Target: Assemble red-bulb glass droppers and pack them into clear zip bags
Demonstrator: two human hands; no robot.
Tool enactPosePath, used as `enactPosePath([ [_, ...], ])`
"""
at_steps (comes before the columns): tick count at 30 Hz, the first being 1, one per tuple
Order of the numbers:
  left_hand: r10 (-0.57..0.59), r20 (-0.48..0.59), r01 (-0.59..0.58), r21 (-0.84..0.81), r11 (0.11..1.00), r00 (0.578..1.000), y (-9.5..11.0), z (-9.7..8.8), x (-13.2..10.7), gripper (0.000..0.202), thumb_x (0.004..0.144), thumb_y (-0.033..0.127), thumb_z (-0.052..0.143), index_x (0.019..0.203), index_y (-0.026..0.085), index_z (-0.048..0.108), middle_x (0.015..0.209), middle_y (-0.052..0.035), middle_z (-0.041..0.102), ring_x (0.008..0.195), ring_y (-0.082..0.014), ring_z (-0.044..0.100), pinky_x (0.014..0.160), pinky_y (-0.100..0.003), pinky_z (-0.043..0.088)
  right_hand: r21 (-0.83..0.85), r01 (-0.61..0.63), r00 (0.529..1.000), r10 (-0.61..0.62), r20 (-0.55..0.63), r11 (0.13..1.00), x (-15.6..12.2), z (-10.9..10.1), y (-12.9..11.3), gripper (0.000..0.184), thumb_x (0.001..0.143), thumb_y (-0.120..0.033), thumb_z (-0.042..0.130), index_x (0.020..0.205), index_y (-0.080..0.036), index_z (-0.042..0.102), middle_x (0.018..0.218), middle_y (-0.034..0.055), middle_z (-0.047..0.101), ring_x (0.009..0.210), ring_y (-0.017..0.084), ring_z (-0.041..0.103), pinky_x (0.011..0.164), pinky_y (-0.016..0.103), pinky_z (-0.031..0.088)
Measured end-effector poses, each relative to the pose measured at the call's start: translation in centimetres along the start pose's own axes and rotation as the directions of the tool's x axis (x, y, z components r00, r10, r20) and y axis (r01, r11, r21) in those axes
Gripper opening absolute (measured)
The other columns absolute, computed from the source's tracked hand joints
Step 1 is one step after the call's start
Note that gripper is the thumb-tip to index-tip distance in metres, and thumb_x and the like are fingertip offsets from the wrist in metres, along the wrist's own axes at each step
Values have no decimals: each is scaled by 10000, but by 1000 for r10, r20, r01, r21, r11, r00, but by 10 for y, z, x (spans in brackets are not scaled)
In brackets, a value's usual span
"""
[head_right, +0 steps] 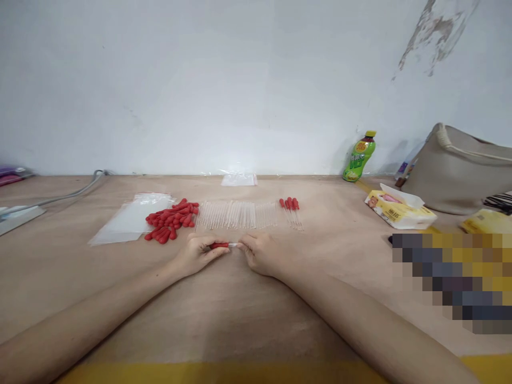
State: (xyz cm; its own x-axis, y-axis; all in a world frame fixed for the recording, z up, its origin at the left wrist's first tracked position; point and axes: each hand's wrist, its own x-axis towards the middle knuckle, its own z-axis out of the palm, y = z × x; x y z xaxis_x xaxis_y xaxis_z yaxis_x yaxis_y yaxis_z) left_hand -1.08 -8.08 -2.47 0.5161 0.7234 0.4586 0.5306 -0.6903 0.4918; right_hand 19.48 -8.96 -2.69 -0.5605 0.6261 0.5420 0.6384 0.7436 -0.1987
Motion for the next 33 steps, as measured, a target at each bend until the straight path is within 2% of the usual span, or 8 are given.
enactPosePath([
  [4,-8,-15,8,10,1000,1000,2,-1,1,164,802,294,544,844,181,655,761,-17,680,656,-131,607,607,-233,473,-3,-41,998,41,49,999,2,1,1,276,891,-265,351,775,-176,584,682,24,595,603,112,508,561,221,351],
  [10,8,-57,-4,84,996,998,2,-3,2,213,776,285,567,955,175,604,783,-26,632,634,-126,566,606,-248,468,-184,78,994,-63,89,980,7,-9,5,212,860,-211,405,759,-162,584,781,68,580,744,161,498,678,278,366],
  [14,-34,-70,43,137,990,997,-3,-4,2,330,770,281,562,1083,180,529,850,-33,576,609,-115,519,626,-269,463,-250,-150,988,152,-10,957,13,-32,28,206,832,-204,423,726,-148,592,794,88,586,710,161,508,635,268,355],
  [16,-49,-42,54,143,988,998,-4,-4,2,277,781,275,546,1042,180,550,840,-30,562,613,-115,518,641,-275,458,-209,-381,925,372,-81,901,17,-44,50,227,819,-225,429,682,-148,593,713,71,597,639,148,516,602,255,348],
  [18,-57,-20,59,139,989,998,-4,-3,3,231,789,264,536,1000,176,569,809,-26,561,614,-116,525,642,-271,452,-189,-590,807,583,-96,785,22,-52,72,282,806,-316,440,638,-153,596,623,62,598,574,154,520,534,251,320],
  [21,-69,-8,69,130,989,998,-4,-2,3,189,793,258,531,951,170,586,788,-26,572,623,-119,541,622,-258,447,-233,-719,689,716,-112,655,26,-53,95,303,754,-379,479,572,-162,588,593,76,600,588,182,540,497,252,290],
  [26,-69,2,68,122,990,998,-2,-2,4,145,799,260,526,874,161,600,770,-26,577,613,-110,543,604,-242,445,-240,-772,619,782,-75,588,24,-39,99,337,765,-385,422,575,-165,592,606,93,601,578,177,541,498,251,297],
  [33,-76,24,73,117,990,997,-2,-3,4,133,806,250,514,832,160,608,774,-22,575,644,-108,549,619,-233,443,-324,-781,580,813,-56,535,20,-37,96,295,759,-377,432,739,-148,617,711,114,617,667,207,569,537,262,336],
])
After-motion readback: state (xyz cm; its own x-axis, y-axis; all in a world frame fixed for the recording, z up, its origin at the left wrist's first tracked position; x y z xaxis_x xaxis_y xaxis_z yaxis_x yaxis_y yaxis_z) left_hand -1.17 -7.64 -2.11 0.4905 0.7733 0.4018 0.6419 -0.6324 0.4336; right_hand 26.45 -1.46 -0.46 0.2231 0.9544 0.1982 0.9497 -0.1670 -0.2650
